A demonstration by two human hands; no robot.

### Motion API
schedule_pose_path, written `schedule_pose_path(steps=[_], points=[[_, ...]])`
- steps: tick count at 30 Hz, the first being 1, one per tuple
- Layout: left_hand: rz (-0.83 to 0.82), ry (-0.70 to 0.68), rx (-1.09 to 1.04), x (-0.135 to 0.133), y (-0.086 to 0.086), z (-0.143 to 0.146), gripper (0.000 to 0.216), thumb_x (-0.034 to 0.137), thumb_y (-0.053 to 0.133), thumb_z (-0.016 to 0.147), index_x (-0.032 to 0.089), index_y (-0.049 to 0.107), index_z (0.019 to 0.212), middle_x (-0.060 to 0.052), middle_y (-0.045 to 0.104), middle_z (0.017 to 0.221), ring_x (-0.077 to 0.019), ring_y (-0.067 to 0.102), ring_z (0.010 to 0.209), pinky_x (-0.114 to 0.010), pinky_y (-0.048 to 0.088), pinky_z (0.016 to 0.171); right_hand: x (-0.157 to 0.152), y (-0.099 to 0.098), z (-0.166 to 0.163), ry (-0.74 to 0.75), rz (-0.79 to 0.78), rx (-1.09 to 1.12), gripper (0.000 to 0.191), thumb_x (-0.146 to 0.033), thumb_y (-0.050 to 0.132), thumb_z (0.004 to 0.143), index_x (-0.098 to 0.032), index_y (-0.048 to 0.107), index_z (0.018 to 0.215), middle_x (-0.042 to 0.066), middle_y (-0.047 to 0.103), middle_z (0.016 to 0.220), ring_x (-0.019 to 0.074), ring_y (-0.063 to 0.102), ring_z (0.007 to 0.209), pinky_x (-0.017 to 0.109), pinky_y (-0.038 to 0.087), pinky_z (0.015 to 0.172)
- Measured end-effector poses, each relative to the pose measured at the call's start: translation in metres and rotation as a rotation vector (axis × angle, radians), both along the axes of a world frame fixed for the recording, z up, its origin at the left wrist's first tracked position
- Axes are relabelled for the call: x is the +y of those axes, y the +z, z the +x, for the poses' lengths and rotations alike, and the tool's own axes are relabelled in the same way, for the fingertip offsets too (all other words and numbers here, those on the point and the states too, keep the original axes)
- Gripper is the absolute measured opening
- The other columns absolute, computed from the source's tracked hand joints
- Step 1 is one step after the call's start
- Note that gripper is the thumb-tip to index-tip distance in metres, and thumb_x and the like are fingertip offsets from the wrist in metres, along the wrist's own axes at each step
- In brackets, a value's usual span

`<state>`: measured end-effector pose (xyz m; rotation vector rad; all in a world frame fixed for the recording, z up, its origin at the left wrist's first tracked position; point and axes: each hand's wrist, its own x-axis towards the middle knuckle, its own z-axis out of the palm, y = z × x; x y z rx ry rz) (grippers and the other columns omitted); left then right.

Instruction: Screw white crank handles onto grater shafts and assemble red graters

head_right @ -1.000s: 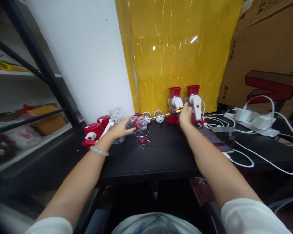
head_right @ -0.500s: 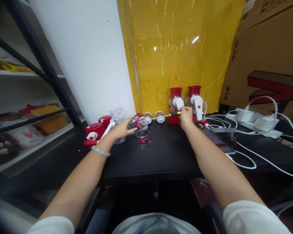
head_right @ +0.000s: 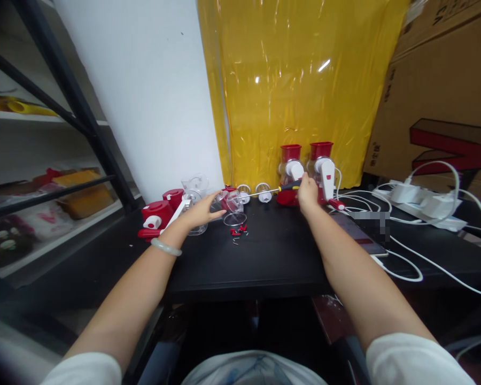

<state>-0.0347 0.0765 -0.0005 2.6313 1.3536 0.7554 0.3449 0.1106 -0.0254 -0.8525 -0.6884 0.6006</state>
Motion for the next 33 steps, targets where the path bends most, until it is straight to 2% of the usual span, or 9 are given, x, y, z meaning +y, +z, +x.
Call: schedule_pose_path(steps=[3, 8, 14, 18, 21, 24, 28, 33], points=[[0.004, 0.003, 0.003, -0.001, 0.000, 0.000, 0.084, 0.053, 0.068, 0.089, 0.020, 0.038, 0.160, -0.019, 0.058, 0.153, -0.0369, 0.057, 0.141, -0.052, 0.043, 0.119, -0.003, 0.000, -0.003, -0.077, -0.050, -0.012, 0.038, -0.054, 0.076, 0.085, -0.025, 0.052, 0.083, -0.008, 0.051, 0.060, 0.0101, 0.050, 0.043, 0.022, 0.046, 0.039], [0.006, 0.009, 0.009, 0.001, -0.001, 0.002, 0.085, 0.052, 0.069, 0.089, 0.019, 0.037, 0.161, -0.020, 0.056, 0.156, -0.0374, 0.054, 0.144, -0.052, 0.042, 0.119, -0.007, 0.009, -0.014, 0.001, 0.077, 0.104, 0.039, -0.047, 0.080, 0.081, -0.025, 0.049, 0.085, -0.010, 0.055, 0.066, 0.0082, 0.055, 0.050, 0.019, 0.051, 0.045], [-0.005, 0.018, 0.020, -0.001, 0.000, 0.003, 0.088, 0.053, 0.068, 0.089, 0.015, 0.035, 0.162, -0.022, 0.053, 0.157, -0.0375, 0.053, 0.145, -0.052, 0.041, 0.120, -0.019, 0.020, -0.021, 0.154, 0.052, 0.335, 0.004, -0.021, 0.058, 0.091, -0.022, 0.054, 0.090, -0.003, 0.067, 0.075, 0.0118, 0.069, 0.069, 0.023, 0.059, 0.063], [-0.006, 0.038, 0.031, -0.004, 0.001, 0.004, 0.089, 0.052, 0.068, 0.090, 0.014, 0.035, 0.162, -0.024, 0.055, 0.154, -0.0383, 0.055, 0.142, -0.052, 0.042, 0.120, -0.022, 0.021, -0.020, 0.276, 0.046, 0.356, 0.008, -0.028, 0.048, 0.095, -0.023, 0.054, 0.094, 0.004, 0.073, 0.083, 0.0195, 0.074, 0.081, 0.034, 0.063, 0.067], [0.001, 0.036, 0.026, -0.006, 0.002, 0.005, 0.087, 0.052, 0.069, 0.089, 0.015, 0.037, 0.161, -0.023, 0.057, 0.152, -0.0400, 0.057, 0.140, -0.055, 0.043, 0.118, -0.021, 0.020, -0.021, 0.267, 0.018, 0.323, 0.017, -0.038, 0.045, 0.099, -0.024, 0.050, 0.092, 0.003, 0.071, 0.080, 0.0197, 0.073, 0.075, 0.034, 0.062, 0.064], [0.007, 0.027, 0.023, -0.006, 0.002, 0.005, 0.086, 0.052, 0.070, 0.089, 0.019, 0.037, 0.161, -0.021, 0.058, 0.152, -0.0395, 0.057, 0.140, -0.056, 0.042, 0.119, -0.019, 0.018, -0.022, 0.176, 0.002, 0.242, 0.018, -0.044, 0.052, 0.099, -0.026, 0.049, 0.096, -0.004, 0.066, 0.078, 0.0147, 0.068, 0.063, 0.027, 0.057, 0.054], [0.004, 0.016, 0.015, -0.004, 0.001, 0.005, 0.086, 0.051, 0.070, 0.089, 0.019, 0.037, 0.161, -0.021, 0.058, 0.151, -0.0388, 0.058, 0.138, -0.055, 0.043, 0.118, -0.016, 0.014, -0.021, 0.067, 0.040, 0.119, 0.030, -0.045, 0.074, 0.087, -0.027, 0.054, 0.101, -0.009, 0.059, 0.076, 0.0080, 0.055, 0.049, 0.018, 0.046, 0.043], [0.005, 0.024, 0.009, -0.004, 0.000, 0.004, 0.085, 0.053, 0.069, 0.089, 0.021, 0.038, 0.161, -0.020, 0.062, 0.147, -0.0392, 0.060, 0.136, -0.055, 0.044, 0.116, -0.015, 0.013, -0.020, 0.090, 0.096, 0.182, 0.033, -0.035, 0.081, 0.081, -0.025, 0.059, 0.102, -0.005, 0.063, 0.084, 0.0099, 0.063, 0.061, 0.020, 0.053, 0.050]])
